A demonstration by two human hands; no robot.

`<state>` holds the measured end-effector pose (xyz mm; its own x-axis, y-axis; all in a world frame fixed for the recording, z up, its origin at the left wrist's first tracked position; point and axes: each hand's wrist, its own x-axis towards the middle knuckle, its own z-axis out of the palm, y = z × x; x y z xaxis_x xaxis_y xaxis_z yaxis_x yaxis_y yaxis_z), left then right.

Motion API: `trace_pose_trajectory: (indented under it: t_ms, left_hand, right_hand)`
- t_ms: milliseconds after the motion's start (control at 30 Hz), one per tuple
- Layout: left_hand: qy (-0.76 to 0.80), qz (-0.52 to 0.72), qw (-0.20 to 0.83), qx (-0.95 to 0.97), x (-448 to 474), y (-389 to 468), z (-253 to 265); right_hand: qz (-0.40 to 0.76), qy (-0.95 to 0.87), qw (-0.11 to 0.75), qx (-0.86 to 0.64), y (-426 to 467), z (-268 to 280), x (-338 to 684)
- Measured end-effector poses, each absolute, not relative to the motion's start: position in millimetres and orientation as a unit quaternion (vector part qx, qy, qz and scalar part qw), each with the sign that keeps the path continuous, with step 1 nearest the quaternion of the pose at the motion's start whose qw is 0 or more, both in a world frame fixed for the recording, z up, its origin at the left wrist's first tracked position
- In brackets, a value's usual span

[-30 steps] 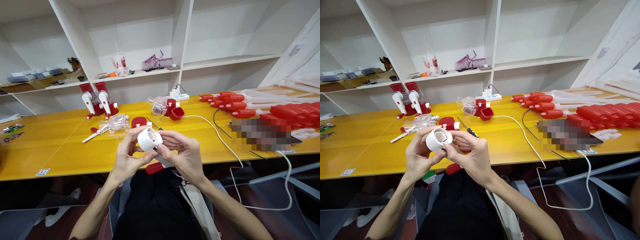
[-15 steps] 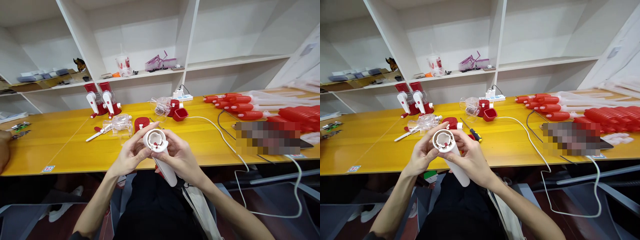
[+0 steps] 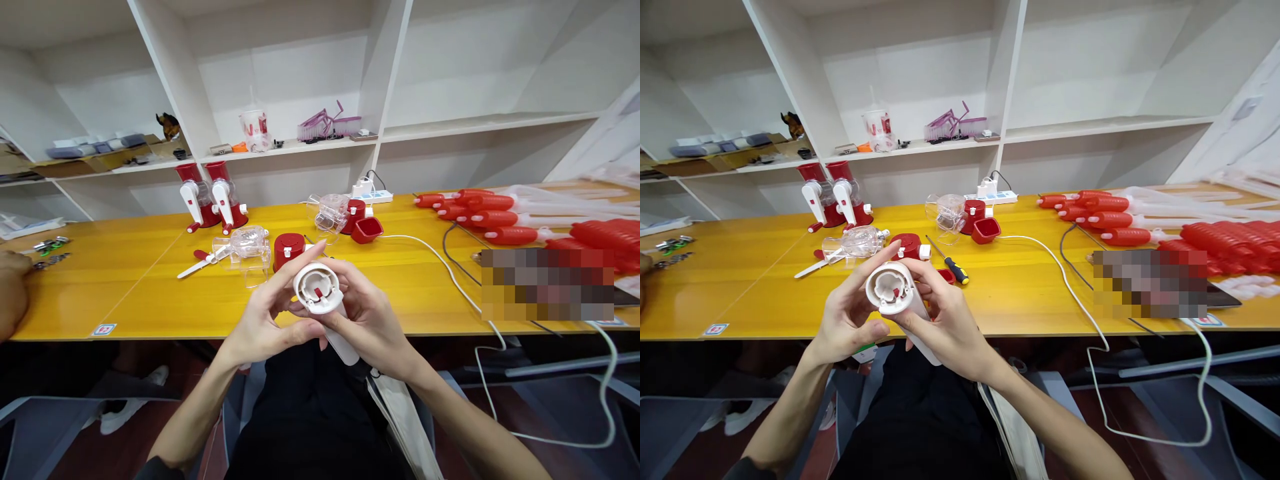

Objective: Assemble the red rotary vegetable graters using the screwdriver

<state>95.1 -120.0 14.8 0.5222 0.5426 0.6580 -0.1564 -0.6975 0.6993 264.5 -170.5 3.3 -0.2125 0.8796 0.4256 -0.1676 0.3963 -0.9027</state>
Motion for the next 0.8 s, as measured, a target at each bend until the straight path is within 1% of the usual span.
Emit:
trace_pose_trajectory:
  t_ms: [133, 467, 600, 800]
  left_hand:
    - [0.141, 0.497, 0.331, 0.79, 100.4, -125.1, 13.8]
    - [0.113, 0.514, 0.314, 0.791, 100.9, -127.0, 11.7]
    - [0.118, 0.512, 0.314, 0.791, 102.7, -124.2, 10.7]
    - [0.115, 0.519, 0.348, 0.772, 110.2, -123.6, 11.5]
  right_hand:
    - [0.435, -0.613, 0.586, -0.303, -169.1, -2.8, 259.8]
    - [0.352, -0.621, 0.619, -0.328, -170.2, -6.9, 255.3]
    - [0.369, -0.619, 0.611, -0.328, -167.0, -6.7, 256.3]
    - [0.372, -0.616, 0.604, -0.341, -163.8, -4.2, 258.7]
